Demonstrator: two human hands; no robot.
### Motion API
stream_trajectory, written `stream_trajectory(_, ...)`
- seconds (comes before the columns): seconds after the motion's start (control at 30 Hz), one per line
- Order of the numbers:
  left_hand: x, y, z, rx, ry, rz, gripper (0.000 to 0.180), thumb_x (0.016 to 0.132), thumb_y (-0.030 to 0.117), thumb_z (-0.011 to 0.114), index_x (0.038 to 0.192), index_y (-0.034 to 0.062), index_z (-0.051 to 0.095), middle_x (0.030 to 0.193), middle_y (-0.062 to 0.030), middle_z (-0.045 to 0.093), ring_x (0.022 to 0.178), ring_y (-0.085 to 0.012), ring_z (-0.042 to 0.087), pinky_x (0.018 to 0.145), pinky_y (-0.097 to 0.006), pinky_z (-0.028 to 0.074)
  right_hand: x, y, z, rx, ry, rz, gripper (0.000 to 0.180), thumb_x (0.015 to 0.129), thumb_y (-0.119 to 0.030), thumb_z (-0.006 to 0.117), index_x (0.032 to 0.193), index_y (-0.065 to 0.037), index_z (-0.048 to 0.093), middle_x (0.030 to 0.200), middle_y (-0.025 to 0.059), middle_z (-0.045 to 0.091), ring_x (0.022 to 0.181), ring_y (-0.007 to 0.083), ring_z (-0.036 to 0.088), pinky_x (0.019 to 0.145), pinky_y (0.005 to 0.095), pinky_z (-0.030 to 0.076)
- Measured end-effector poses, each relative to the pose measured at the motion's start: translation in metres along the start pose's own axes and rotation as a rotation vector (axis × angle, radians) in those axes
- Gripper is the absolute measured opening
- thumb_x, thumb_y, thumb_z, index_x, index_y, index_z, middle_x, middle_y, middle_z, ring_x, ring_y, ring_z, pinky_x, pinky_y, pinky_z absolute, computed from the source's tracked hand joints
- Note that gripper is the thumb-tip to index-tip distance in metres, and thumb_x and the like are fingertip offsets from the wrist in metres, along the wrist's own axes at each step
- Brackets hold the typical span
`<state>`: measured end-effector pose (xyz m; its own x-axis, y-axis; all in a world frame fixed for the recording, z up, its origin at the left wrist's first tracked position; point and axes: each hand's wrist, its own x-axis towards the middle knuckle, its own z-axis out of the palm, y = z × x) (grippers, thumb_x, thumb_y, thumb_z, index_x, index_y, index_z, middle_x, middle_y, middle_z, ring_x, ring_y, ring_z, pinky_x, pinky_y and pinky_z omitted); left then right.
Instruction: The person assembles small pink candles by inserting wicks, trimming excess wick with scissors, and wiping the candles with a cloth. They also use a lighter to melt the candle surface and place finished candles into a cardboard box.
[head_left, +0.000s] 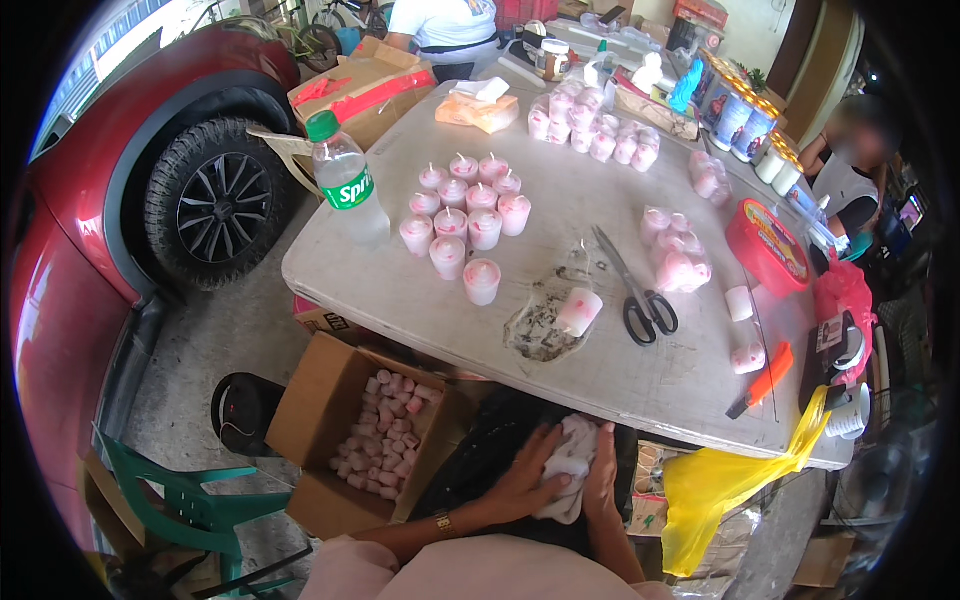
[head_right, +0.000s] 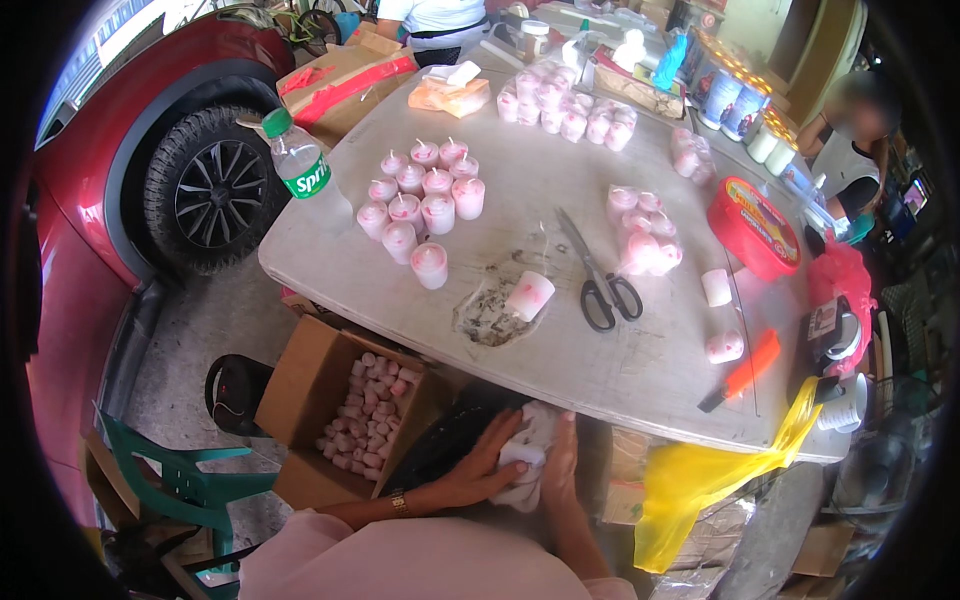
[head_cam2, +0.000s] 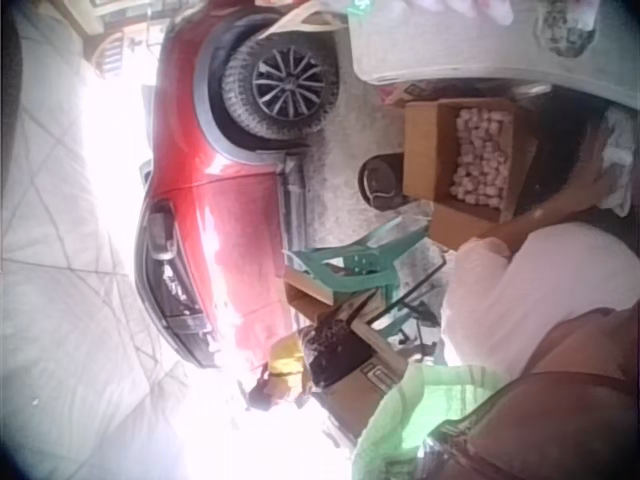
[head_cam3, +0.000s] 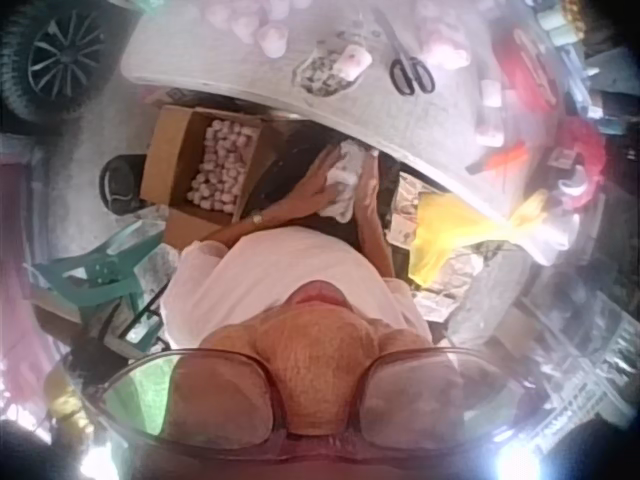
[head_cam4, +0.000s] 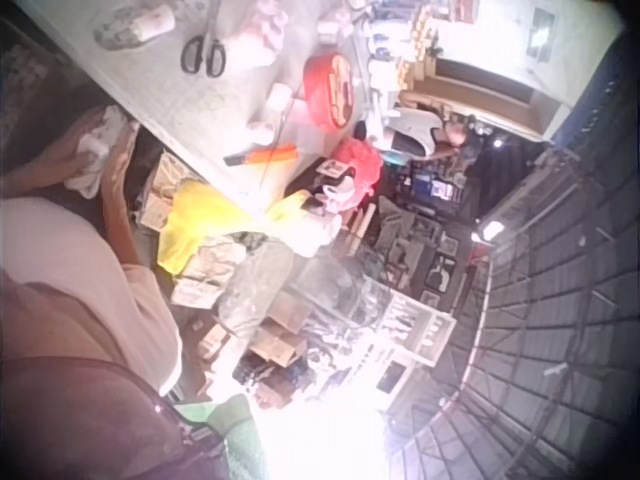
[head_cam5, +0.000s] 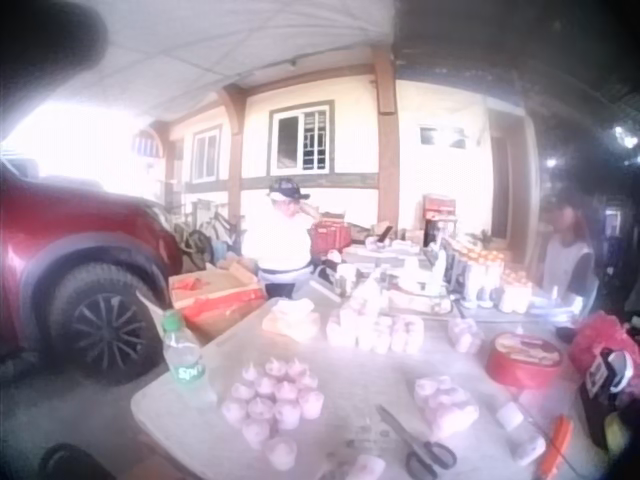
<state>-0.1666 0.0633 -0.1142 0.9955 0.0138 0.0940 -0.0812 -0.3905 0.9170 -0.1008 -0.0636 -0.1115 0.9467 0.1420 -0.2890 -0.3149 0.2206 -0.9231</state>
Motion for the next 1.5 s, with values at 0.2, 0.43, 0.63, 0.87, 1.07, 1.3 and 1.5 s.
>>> stream_trajectory(0.2,0.002,-0.028,-0.007,0.12,-0.09,-0.039,0.041,0.081,0.009,0.061,0.122,0.0057,0.059,0.092,-0.0174,0.068,0.082,-0.0337,0.068,0.104,-0.05,0.039,-0.016,-0.012,0.007,-0.754,-0.185,-0.112,0.05,0.098,-0.028,0.052,0.14,-0.005,0.036,0.129,0.0166,0.048,0.12,0.0292,0.048,0.102,0.0383,0.038)
stream_trajectory(0.43,0.008,-0.03,-0.046,0.601,-0.08,0.205,0.022,0.081,0.027,0.069,0.094,0.01,0.071,0.066,-0.0079,0.067,0.054,-0.0233,0.065,0.104,-0.057,0.037,-0.049,-0.124,-0.011,-1.273,-0.677,-0.465,0.038,0.088,-0.025,0.063,0.121,-0.007,0.059,0.114,0.0168,0.061,0.102,0.0329,0.06,0.087,0.0438,0.048)
stream_trajectory(0.63,0.015,0.005,-0.091,0.578,-0.139,0.011,0.044,0.082,0.042,0.069,0.11,0.0085,0.066,0.111,-0.0175,0.065,0.097,-0.036,0.064,0.095,-0.055,0.046,0.02,-0.215,-0.005,-1.32,-0.118,-0.979,0.04,0.074,0.0,0.07,0.112,-0.009,0.066,0.112,0.0129,0.063,0.1,0.0303,0.063,0.076,0.04,0.055)
stream_trajectory(0.87,0.017,0.063,-0.114,0.443,-0.11,0.143,0.032,0.085,0.027,0.07,0.11,0.0072,0.066,0.097,-0.0138,0.069,0.086,-0.0328,0.067,0.09,-0.049,0.051,0.126,-0.222,0.012,-1.635,0.053,-1.344,0.028,0.078,-0.003,0.067,0.104,-0.014,0.068,0.121,0.0098,0.061,0.11,0.0294,0.058,0.09,0.0436,0.049)
stream_trajectory(1.07,0.029,0.087,-0.105,0.233,-0.118,0.326,0.025,0.082,0.012,0.072,0.106,0.006,0.069,0.093,-0.0111,0.071,0.085,-0.0294,0.068,0.095,-0.048,0.05,0.132,-0.216,-0.017,-1.329,0.114,-1.305,0.013,0.082,-0.003,0.064,0.094,-0.008,0.066,0.104,0.0094,0.067,0.098,0.0306,0.063,0.08,0.04,0.052)
stream_trajectory(1.3,0.074,0.119,-0.062,0.042,0.111,0.593,0.027,0.081,0.005,0.07,0.108,0.0036,0.067,0.101,-0.0129,0.068,0.085,-0.0304,0.066,0.083,-0.04,0.054,0.056,-0.212,-0.041,-0.741,0.291,-0.88,0.013,0.096,-0.013,0.055,0.094,-0.002,0.061,0.098,0.0048,0.065,0.075,0.0109,0.061,0.063,0.0269,0.051)
stream_trajectory(1.5,0.11,0.128,-0.013,-0.083,0.278,0.675,0.037,0.075,-0.003,0.073,0.111,0.0018,0.066,0.109,-0.0155,0.063,0.093,-0.0294,0.063,0.078,-0.036,0.053,-0.005,-0.178,-0.048,-0.561,0.274,-0.826,0.008,0.095,-0.009,0.058,0.099,-0.002,0.059,0.105,0.0065,0.061,0.079,0.0127,0.06,0.066,0.0264,0.051)
